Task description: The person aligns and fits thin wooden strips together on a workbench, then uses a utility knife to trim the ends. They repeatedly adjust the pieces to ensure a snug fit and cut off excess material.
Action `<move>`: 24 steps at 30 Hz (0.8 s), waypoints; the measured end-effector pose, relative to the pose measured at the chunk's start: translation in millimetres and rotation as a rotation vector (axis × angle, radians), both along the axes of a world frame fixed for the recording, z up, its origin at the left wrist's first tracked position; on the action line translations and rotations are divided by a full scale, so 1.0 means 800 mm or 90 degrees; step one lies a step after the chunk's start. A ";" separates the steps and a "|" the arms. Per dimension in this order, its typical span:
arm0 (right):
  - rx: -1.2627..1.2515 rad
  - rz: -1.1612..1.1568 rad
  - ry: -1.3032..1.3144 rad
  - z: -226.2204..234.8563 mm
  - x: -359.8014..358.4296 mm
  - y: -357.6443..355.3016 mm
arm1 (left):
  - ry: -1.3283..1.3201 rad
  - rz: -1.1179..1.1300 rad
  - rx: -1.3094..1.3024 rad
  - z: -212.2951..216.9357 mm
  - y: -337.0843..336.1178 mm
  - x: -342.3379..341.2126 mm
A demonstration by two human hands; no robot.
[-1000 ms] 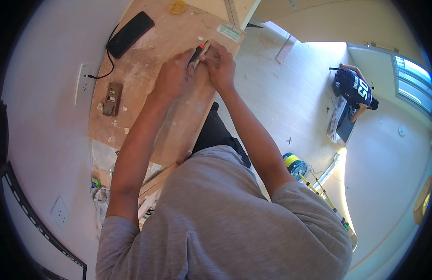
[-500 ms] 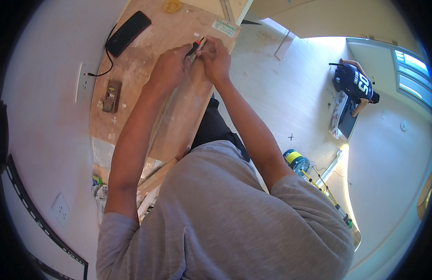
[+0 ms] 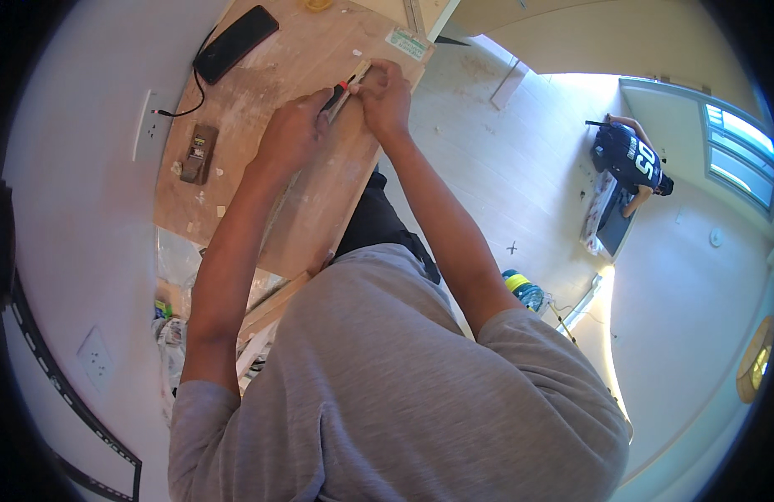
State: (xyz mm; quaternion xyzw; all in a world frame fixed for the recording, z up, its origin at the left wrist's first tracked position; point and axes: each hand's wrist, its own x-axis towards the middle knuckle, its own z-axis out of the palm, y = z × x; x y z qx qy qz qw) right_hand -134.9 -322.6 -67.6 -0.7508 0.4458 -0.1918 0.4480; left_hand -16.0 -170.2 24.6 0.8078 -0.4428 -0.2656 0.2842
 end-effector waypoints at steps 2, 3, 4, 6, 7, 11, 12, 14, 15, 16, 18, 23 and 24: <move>0.001 0.001 0.000 -0.001 0.000 -0.001 | -0.007 -0.012 0.022 0.001 0.002 0.000; -0.001 0.003 0.000 -0.001 0.000 -0.002 | -0.011 -0.017 0.034 0.002 0.003 0.001; -0.002 0.004 0.001 -0.001 0.000 -0.002 | -0.012 -0.021 0.038 0.004 0.007 0.001; 0.019 -0.003 0.010 -0.002 0.000 -0.003 | -0.014 -0.029 0.046 0.008 0.021 0.001; 0.022 -0.003 0.006 -0.002 0.000 -0.003 | -0.007 -0.023 0.048 0.010 0.028 -0.001; 0.010 -0.004 -0.019 -0.005 0.001 -0.002 | 0.007 0.003 0.069 0.017 0.056 -0.012; 0.009 -0.008 -0.018 -0.005 0.002 -0.002 | 0.014 0.007 0.077 0.019 0.060 -0.014; 0.004 -0.003 -0.016 -0.005 0.001 -0.002 | 0.008 0.013 0.068 0.022 0.064 -0.015; 0.000 0.005 -0.014 -0.005 0.001 -0.003 | 0.009 0.018 0.065 0.023 0.064 -0.015; -0.015 0.007 -0.012 -0.004 0.000 -0.003 | 0.004 0.030 0.045 0.024 0.063 -0.015; 0.007 0.005 -0.023 -0.002 0.000 -0.003 | -0.009 0.055 -0.013 0.022 0.054 -0.013; 0.023 -0.018 -0.018 0.008 0.000 0.004 | 0.008 0.054 -0.069 -0.008 0.004 0.001; 0.041 -0.029 -0.017 0.010 0.000 0.004 | 0.000 0.045 -0.073 -0.015 -0.004 0.002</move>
